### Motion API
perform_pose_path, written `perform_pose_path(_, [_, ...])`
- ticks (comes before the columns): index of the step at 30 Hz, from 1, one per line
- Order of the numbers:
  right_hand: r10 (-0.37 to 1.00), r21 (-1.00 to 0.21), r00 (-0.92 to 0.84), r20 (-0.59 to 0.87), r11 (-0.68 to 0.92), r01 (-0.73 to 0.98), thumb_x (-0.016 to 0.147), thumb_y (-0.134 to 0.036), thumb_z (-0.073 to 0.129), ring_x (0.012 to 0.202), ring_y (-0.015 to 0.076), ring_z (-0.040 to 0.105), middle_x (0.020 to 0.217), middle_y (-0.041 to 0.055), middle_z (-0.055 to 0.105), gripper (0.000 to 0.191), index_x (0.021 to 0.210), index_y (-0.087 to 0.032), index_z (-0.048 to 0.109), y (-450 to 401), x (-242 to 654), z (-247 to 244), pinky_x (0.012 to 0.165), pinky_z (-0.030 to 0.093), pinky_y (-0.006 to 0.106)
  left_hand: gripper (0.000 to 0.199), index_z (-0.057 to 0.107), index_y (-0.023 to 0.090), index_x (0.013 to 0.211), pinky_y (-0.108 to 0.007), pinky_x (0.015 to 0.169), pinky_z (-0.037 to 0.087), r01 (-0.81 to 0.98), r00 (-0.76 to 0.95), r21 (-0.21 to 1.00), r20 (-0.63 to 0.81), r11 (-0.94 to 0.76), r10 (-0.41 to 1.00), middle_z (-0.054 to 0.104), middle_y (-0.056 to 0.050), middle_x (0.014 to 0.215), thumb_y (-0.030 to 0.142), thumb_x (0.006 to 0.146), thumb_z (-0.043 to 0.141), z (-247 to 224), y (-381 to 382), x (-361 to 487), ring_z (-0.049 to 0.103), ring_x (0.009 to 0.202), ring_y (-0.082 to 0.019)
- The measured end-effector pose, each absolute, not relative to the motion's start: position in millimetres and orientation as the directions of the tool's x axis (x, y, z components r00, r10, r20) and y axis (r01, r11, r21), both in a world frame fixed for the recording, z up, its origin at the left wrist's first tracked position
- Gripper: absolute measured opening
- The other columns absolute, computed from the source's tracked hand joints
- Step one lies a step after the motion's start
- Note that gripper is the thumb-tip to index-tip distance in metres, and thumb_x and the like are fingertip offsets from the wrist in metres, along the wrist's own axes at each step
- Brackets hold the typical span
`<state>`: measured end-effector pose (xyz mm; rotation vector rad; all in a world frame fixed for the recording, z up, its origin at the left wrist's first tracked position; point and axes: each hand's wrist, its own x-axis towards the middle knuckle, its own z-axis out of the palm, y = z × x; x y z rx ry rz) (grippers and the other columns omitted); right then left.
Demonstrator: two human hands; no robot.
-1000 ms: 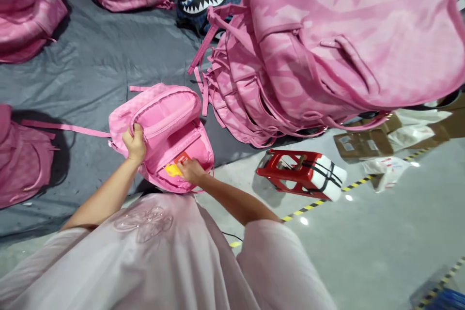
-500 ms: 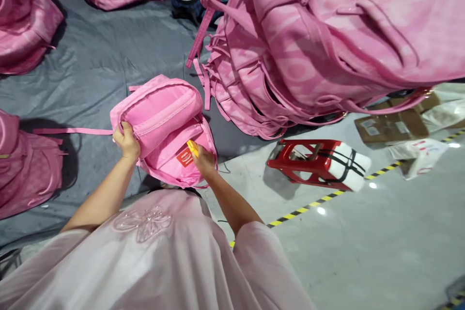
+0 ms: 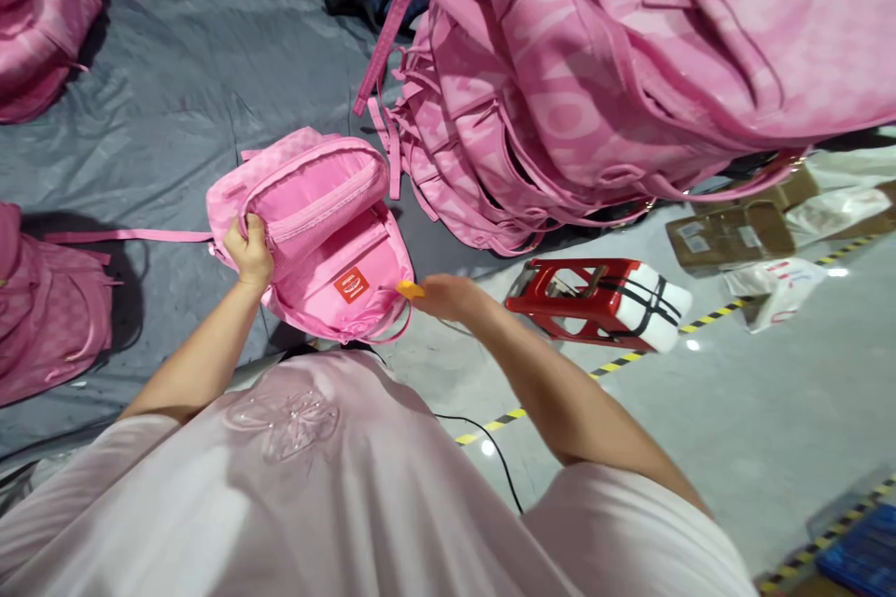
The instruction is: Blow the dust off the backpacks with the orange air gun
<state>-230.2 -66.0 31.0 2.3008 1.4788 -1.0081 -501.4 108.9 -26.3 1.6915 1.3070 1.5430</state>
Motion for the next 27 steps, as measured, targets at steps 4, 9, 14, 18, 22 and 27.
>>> perform_pose_path(4, [0.555, -0.345, 0.171, -0.814, -0.699, 0.626, 0.08, -0.052, 0.065, 0.038, 0.0113, 0.041, 0.047, -0.0021, 0.045, 0.035, 0.072, -0.018, 0.06, -94, -198, 65, 0.041, 0.028, 0.025, 0.055, 0.047, 0.019, 0.062, -0.026, 0.056, 0.03, 0.264, -0.112, 0.868, 0.46, -0.42, 0.881, 0.038, 0.004, 0.056, 0.065, 0.091, 0.045, -23, 105, -501, 0.037, 0.054, -0.01])
perform_pose_path(9, [0.721, -0.744, 0.212, -0.66, -0.666, -0.052, 0.07, -0.071, 0.065, 0.039, 0.005, 0.022, 0.047, -0.0123, 0.023, 0.054, 0.079, -0.02, 0.053, -108, -203, 41, 0.041, 0.028, 0.022, 0.056, 0.047, 0.019, 0.063, -0.025, 0.056, 0.03, 0.266, -0.073, 0.876, 0.434, -0.402, 0.898, 0.041, 0.004, 0.057, 0.068, 0.089, 0.045, -20, 96, -500, 0.038, 0.054, -0.009])
perform_pose_path(14, [0.736, -0.751, 0.153, -0.66, -0.638, -0.171, 0.068, -0.074, 0.068, 0.039, 0.0036, 0.021, 0.047, -0.013, 0.024, 0.058, 0.079, -0.019, 0.052, -119, -214, 15, 0.041, 0.028, 0.02, 0.045, 0.047, 0.02, 0.064, -0.024, 0.056, 0.032, 0.306, -0.053, 0.879, 0.399, -0.365, 0.916, 0.042, 0.004, 0.056, 0.057, 0.09, 0.047, -23, 87, -503, 0.04, 0.054, -0.01])
perform_pose_path(18, [0.723, -0.727, 0.075, -0.687, -0.68, -0.095, 0.069, -0.077, 0.065, 0.037, 0.0048, 0.027, 0.045, -0.0122, 0.029, 0.06, 0.078, -0.018, 0.053, -141, -210, 7, 0.039, 0.027, 0.021, 0.029, 0.054, 0.019, 0.069, -0.025, 0.06, 0.04, 0.413, 0.129, 0.827, 0.362, -0.382, 0.923, 0.05, 0.002, 0.057, 0.043, 0.085, 0.053, -22, 61, -515, 0.049, 0.056, -0.013])
perform_pose_path(22, [0.726, -0.772, 0.272, -0.631, -0.622, -0.131, 0.068, -0.07, 0.068, 0.039, 0.0089, 0.042, 0.046, -0.0095, 0.042, 0.054, 0.079, -0.02, 0.052, -156, -197, -14, 0.044, 0.038, 0.023, 0.035, 0.065, 0.021, 0.117, -0.037, 0.097, 0.049, 0.395, 0.621, 0.731, 0.235, -0.557, 0.748, 0.069, -0.009, 0.115, 0.036, 0.086, 0.055, -29, 8, -548, 0.063, 0.11, -0.025])
perform_pose_path(27, [0.658, -0.797, 0.471, -0.587, -0.572, -0.194, 0.071, -0.048, 0.071, 0.062, 0.0187, 0.065, 0.066, 0.0011, 0.065, 0.033, 0.081, -0.021, 0.055, -119, -190, -44, 0.066, 0.054, 0.033, 0.08, 0.025, 0.028, 0.155, -0.055, 0.119, 0.028, 0.617, 0.165, 0.777, 0.034, -0.129, 0.986, 0.028, -0.01, 0.161, 0.051, 0.086, 0.06, -86, -20, -587, 0.027, 0.148, -0.033])
